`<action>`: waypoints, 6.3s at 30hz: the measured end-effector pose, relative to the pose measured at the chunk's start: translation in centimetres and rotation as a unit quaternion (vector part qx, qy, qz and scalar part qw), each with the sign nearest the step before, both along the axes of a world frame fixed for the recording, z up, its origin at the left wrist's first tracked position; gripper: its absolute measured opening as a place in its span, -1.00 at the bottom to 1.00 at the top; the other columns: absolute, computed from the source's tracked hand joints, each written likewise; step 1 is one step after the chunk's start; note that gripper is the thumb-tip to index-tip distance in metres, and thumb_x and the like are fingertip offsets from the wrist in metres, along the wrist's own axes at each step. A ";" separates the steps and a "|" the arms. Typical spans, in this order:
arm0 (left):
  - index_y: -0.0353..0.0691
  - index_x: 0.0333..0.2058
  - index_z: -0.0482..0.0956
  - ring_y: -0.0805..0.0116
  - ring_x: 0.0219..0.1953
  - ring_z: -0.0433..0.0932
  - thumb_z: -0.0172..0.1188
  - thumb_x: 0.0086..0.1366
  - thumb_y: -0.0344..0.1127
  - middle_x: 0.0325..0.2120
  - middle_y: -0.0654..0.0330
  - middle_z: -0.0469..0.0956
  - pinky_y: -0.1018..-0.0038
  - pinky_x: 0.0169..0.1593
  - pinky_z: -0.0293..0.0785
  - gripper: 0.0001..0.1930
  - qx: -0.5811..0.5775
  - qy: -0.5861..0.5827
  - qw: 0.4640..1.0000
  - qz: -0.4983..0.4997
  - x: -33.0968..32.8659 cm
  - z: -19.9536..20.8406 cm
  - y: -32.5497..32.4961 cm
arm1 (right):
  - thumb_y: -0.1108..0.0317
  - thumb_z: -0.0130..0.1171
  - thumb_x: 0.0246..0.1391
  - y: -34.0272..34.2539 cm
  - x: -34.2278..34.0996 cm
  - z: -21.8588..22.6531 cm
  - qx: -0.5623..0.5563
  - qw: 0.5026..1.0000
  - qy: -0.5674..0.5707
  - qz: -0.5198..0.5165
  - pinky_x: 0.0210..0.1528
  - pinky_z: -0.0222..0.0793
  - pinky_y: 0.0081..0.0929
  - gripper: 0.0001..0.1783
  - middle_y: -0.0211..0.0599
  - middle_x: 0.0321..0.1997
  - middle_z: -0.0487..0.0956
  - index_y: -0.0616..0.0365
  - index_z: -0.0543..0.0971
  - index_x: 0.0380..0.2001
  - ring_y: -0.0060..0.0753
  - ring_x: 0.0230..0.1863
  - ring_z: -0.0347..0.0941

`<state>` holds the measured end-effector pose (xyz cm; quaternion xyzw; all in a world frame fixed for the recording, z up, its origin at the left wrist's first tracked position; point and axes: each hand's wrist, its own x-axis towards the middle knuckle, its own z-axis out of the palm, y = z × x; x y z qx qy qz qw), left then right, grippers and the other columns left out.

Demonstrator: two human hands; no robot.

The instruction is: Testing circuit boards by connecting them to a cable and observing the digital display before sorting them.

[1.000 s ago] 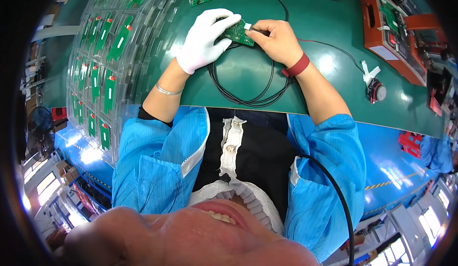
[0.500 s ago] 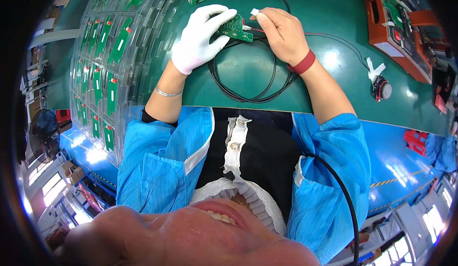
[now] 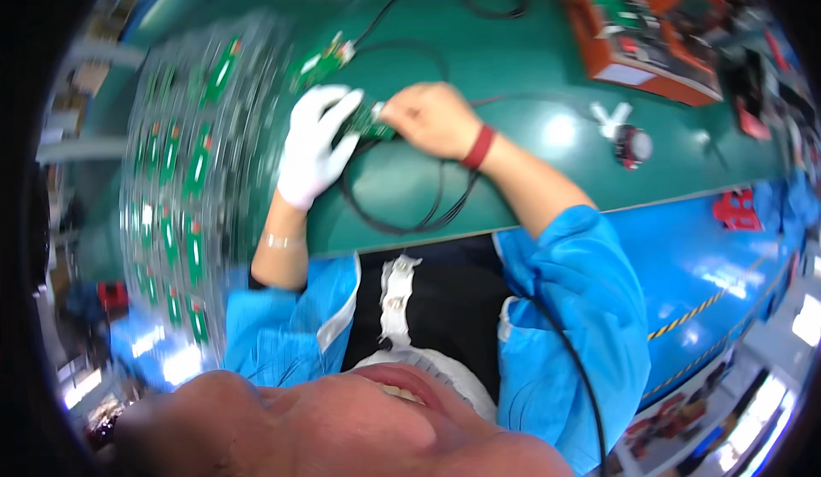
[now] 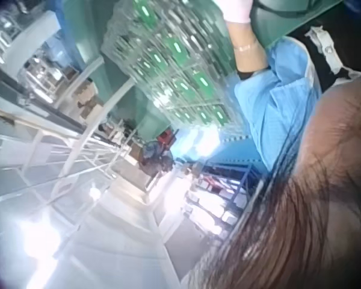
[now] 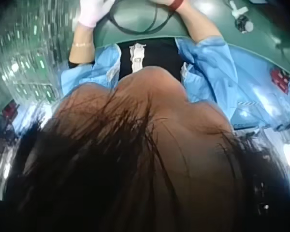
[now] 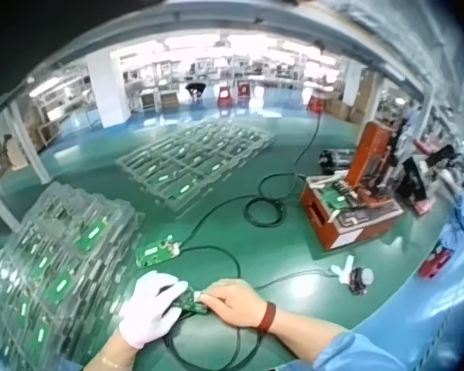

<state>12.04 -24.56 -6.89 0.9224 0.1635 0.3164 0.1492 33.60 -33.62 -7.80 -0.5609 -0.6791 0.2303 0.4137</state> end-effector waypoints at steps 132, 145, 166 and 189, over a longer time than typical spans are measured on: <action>-0.15 0.20 0.45 0.26 -0.19 0.55 0.41 0.02 -0.38 -0.04 0.13 0.50 0.45 -0.10 0.54 -0.31 -0.177 -0.063 0.978 0.094 0.2 -2.0 0.3 | 0.36 0.13 0.27 -0.7 2.4 -1.5 -0.103 0.981 0.144 -0.079 -0.29 0.30 -0.73 -0.74 -0.45 -0.37 0.60 0.22 0.65 -0.05 -0.64 -0.39 0.39; -0.26 0.12 0.49 0.40 -0.53 0.49 0.04 0.45 -0.27 -0.22 0.10 0.55 0.56 -0.36 0.56 -0.65 -0.567 -0.161 0.801 0.106 -0.5 -1.2 1.7 | 0.40 0.16 0.23 -1.1 3.2 -1.1 -0.073 0.979 0.162 -0.097 -0.27 0.37 -0.72 -0.77 -0.44 -0.36 0.64 0.24 0.66 -0.09 -0.64 -0.37 0.45; -0.30 0.14 0.48 0.50 -0.56 0.47 -0.04 0.45 -0.36 -0.21 0.12 0.54 0.66 -0.50 0.46 -0.65 -0.490 -0.100 0.856 0.135 -0.2 -0.9 1.2 | 0.33 0.13 0.19 -0.9 3.2 -1.7 -0.013 0.990 0.109 -0.094 -0.37 0.37 -0.52 -0.76 -0.39 -0.41 0.67 0.15 0.70 -0.17 -0.44 -0.49 0.45; -0.34 0.03 0.56 0.44 -0.50 0.56 0.05 0.35 -0.39 -0.22 0.09 0.63 0.63 -0.37 0.52 -0.67 -0.523 -0.144 0.828 0.142 -0.9 -0.9 0.7 | 0.39 0.16 0.25 -0.7 2.4 -1.1 -0.086 0.977 0.161 -0.106 -0.25 0.35 -0.75 -0.75 -0.42 -0.38 0.59 0.25 0.66 -0.07 -0.63 -0.36 0.43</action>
